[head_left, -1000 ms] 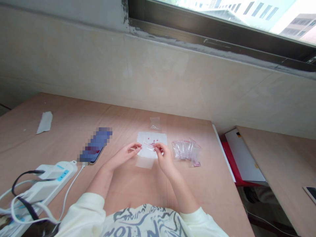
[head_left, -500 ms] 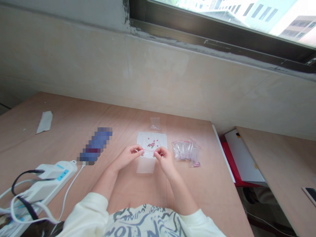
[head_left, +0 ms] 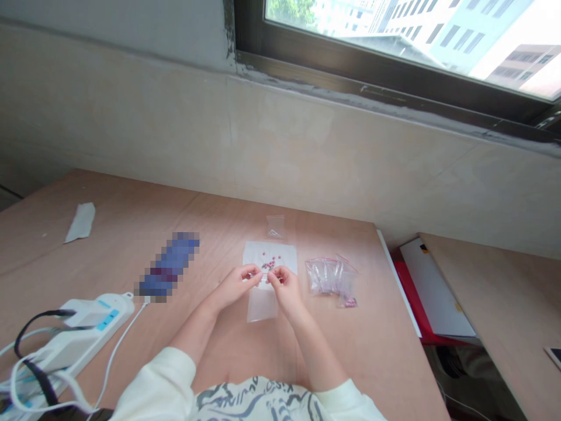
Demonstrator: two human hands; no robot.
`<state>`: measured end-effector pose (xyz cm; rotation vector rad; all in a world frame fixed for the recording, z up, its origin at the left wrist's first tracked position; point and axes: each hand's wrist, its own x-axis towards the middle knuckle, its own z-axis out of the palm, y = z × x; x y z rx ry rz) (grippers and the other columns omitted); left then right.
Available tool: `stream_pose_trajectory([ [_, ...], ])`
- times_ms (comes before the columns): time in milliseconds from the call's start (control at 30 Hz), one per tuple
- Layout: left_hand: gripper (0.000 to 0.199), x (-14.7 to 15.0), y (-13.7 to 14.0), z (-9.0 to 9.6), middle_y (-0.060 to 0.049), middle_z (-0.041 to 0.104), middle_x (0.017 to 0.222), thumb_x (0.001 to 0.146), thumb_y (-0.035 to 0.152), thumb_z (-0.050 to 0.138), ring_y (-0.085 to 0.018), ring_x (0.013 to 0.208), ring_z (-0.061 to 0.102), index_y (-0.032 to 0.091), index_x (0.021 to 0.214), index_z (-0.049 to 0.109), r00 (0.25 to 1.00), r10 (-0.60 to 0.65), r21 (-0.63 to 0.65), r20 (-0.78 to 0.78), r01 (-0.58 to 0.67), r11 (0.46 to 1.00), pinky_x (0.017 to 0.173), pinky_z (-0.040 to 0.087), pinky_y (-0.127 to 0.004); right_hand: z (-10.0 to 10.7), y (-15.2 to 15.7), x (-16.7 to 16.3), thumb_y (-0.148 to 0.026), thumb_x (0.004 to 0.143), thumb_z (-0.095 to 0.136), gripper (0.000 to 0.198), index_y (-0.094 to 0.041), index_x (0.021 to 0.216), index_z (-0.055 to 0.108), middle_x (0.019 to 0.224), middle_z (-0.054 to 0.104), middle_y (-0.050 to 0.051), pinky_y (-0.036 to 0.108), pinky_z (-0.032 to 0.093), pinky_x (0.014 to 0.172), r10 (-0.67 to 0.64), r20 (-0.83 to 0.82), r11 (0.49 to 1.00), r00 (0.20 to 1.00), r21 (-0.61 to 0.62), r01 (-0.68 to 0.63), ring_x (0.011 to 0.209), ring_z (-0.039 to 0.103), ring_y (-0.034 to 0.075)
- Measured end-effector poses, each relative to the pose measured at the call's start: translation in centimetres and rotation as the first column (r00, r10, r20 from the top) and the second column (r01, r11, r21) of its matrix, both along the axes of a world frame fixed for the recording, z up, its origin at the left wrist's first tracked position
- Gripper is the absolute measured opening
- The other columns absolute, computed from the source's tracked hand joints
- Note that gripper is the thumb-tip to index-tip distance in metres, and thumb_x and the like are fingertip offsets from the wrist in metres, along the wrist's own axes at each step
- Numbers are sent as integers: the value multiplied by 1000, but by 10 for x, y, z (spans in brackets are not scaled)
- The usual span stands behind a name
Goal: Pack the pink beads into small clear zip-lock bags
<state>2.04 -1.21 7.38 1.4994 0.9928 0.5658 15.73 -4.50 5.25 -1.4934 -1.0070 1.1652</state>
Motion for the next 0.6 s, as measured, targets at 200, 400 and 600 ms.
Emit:
stream_pose_trajectory([
  [200, 23, 5, 12, 6, 0, 54, 67, 73, 35, 43, -13, 68, 49, 15, 66, 54, 999, -23, 75, -23, 25, 997, 64, 37, -22, 2, 10, 6, -35, 63, 56, 18, -16, 61, 54, 62, 59, 1, 25, 37, 62, 53, -128, 998, 990, -12, -55, 63, 52, 13],
  [400, 23, 10, 20, -2, 0, 54, 67, 72, 35, 44, -14, 68, 47, 16, 64, 54, 995, 59, 193, -79, -43, 980, 63, 36, -23, 4, 20, 4, -33, 59, 59, 17, -17, 54, 53, 56, 58, 1, 25, 37, 61, -31, -17, 999, 999, 26, 31, 60, 51, 14],
  [600, 23, 5, 26, 2, 0, 55, 67, 72, 35, 44, -13, 66, 48, 16, 65, 55, 996, 70, 135, -47, -63, 989, 61, 37, -22, 10, 22, 10, -38, 56, 61, 23, -17, 50, 57, 57, 59, 3, 26, 36, 60, -32, -71, 999, 997, -19, 31, 61, 52, 16],
])
